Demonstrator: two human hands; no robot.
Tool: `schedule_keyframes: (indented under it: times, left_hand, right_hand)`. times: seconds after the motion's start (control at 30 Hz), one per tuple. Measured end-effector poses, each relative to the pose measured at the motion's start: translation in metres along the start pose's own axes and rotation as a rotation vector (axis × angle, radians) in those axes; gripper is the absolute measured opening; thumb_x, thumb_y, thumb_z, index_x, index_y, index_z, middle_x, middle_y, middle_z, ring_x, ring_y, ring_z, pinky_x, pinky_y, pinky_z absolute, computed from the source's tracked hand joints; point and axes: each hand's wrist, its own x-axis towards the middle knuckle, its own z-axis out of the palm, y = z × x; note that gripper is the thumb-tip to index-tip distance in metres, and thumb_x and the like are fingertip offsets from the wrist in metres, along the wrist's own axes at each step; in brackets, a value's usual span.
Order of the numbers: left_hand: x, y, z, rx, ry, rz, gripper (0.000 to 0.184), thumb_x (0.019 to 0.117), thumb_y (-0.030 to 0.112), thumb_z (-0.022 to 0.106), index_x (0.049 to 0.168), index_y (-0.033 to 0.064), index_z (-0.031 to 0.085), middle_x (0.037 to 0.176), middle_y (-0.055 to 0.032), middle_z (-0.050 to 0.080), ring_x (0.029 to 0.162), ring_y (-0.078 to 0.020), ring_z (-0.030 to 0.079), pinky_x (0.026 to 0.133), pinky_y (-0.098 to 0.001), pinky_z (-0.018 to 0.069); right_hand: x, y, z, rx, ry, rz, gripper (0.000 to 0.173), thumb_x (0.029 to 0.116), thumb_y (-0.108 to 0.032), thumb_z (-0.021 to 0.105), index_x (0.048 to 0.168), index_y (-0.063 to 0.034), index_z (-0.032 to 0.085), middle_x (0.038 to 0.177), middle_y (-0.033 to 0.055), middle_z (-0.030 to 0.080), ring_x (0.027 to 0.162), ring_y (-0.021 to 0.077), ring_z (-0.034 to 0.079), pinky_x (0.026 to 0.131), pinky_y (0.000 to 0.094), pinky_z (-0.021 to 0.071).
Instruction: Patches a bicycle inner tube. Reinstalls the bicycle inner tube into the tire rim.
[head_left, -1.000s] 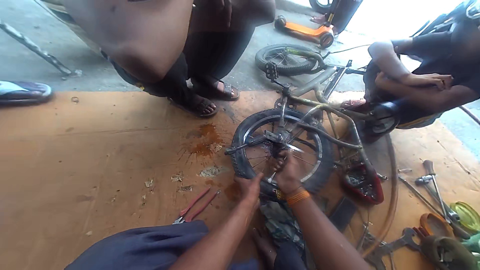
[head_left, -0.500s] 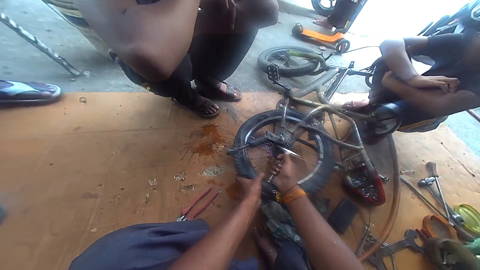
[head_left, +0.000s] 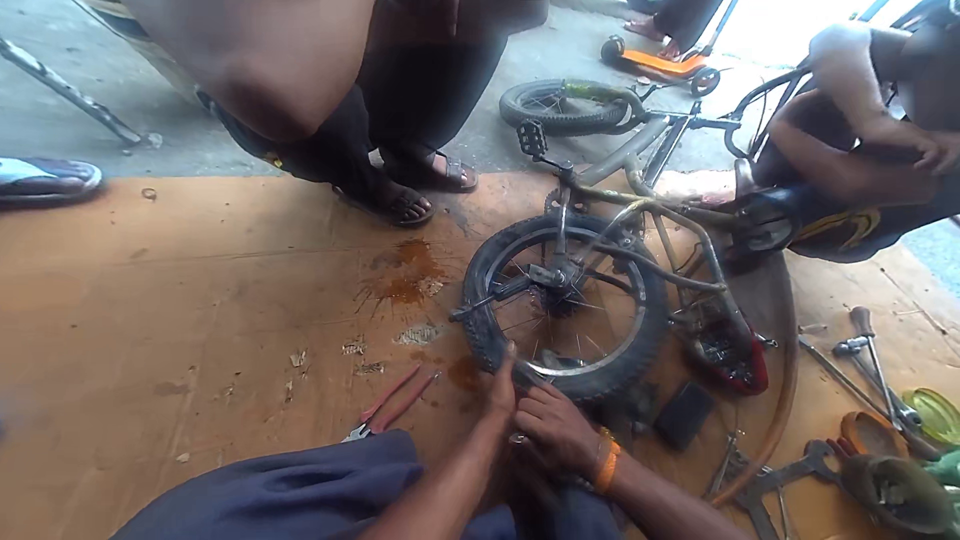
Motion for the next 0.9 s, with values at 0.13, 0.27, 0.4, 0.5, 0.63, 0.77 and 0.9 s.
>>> schedule_keyframes:
  times: [0.13,0.27,0.4,0.5,0.63,0.77,0.9]
  left_hand:
    - [0.055,0.002,-0.006,-0.069,0.169,-0.035,0.097,0.0906,0.047,0.077,0.159,0.0111,0.019,0.145,-0.0269,0.049,0.128,-0.0418,0.055,0.1,-0.0612,0.0499]
    - [0.042,0.04,-0.002,0.079,0.109,0.02,0.096,0.0863,0.031,0.084,0.157,0.0081,0.024,0.139,-0.026,0.053,0.12,-0.0377,0.06,0.096,-0.0554,0.0531]
    - [0.05,0.038,-0.003,0.184,0.046,0.0,0.081,0.0871,0.019,0.084,0.15,0.0035,0.035,0.131,-0.0253,0.058,0.114,-0.0359,0.063,0.094,-0.0534,0.0535]
    - [0.075,0.009,-0.007,0.103,0.06,0.027,0.08,0.0829,0.024,0.088,0.145,0.0052,0.041,0.122,-0.0243,0.063,0.106,-0.0357,0.066,0.087,-0.0546,0.0567]
    - [0.082,0.0,-0.006,0.021,0.021,0.043,0.075,0.0849,0.018,0.085,0.143,0.0046,0.041,0.115,-0.024,0.064,0.092,-0.0343,0.07,0.078,-0.0515,0.0601]
    - [0.092,-0.005,-0.011,0.08,0.039,0.019,0.077,0.0843,0.024,0.086,0.146,0.0071,0.042,0.123,-0.0235,0.063,0.106,-0.0362,0.066,0.087,-0.0558,0.0565]
    - [0.092,-0.009,-0.01,0.084,0.045,0.028,0.08,0.0836,0.026,0.087,0.146,0.0081,0.04,0.124,-0.0234,0.062,0.108,-0.0363,0.066,0.087,-0.0562,0.0568]
  right_hand:
    - [-0.002,-0.007,-0.035,-0.134,-0.093,0.048,0.035,0.1065,-0.036,0.041,0.091,-0.0123,0.061,0.078,0.0056,0.063,0.08,0.0256,0.065,0.076,0.0407,0.0534]
    - [0.012,-0.031,-0.048,-0.361,-0.502,0.271,0.032,0.1057,-0.029,0.044,0.104,-0.0054,0.064,0.084,0.0149,0.067,0.082,0.0354,0.07,0.074,0.0515,0.0546]
    - [0.029,-0.015,-0.077,-0.022,-0.061,0.471,0.039,0.1074,-0.036,0.044,0.087,-0.009,0.065,0.069,0.0061,0.062,0.063,0.0227,0.066,0.054,0.0446,0.054]
    - [0.05,0.012,-0.106,0.51,0.462,0.775,0.042,0.1094,-0.036,0.034,0.09,-0.0088,0.061,0.065,0.0022,0.048,0.052,0.0141,0.045,0.047,0.0321,0.0407]
    - [0.051,0.049,-0.087,1.157,0.854,1.091,0.042,0.1096,-0.05,0.031,0.087,-0.0214,0.053,0.06,-0.0088,0.036,0.047,0.0048,0.033,0.046,0.0216,0.0346]
    - [0.05,0.063,-0.063,1.225,0.927,1.206,0.04,0.1104,-0.045,0.033,0.085,-0.0198,0.051,0.06,-0.008,0.035,0.047,0.0058,0.033,0.048,0.0223,0.0341]
    - [0.059,0.053,-0.067,1.231,0.918,1.248,0.034,0.1094,-0.037,0.035,0.084,-0.0196,0.05,0.059,-0.0077,0.034,0.047,0.0063,0.032,0.047,0.0226,0.0328]
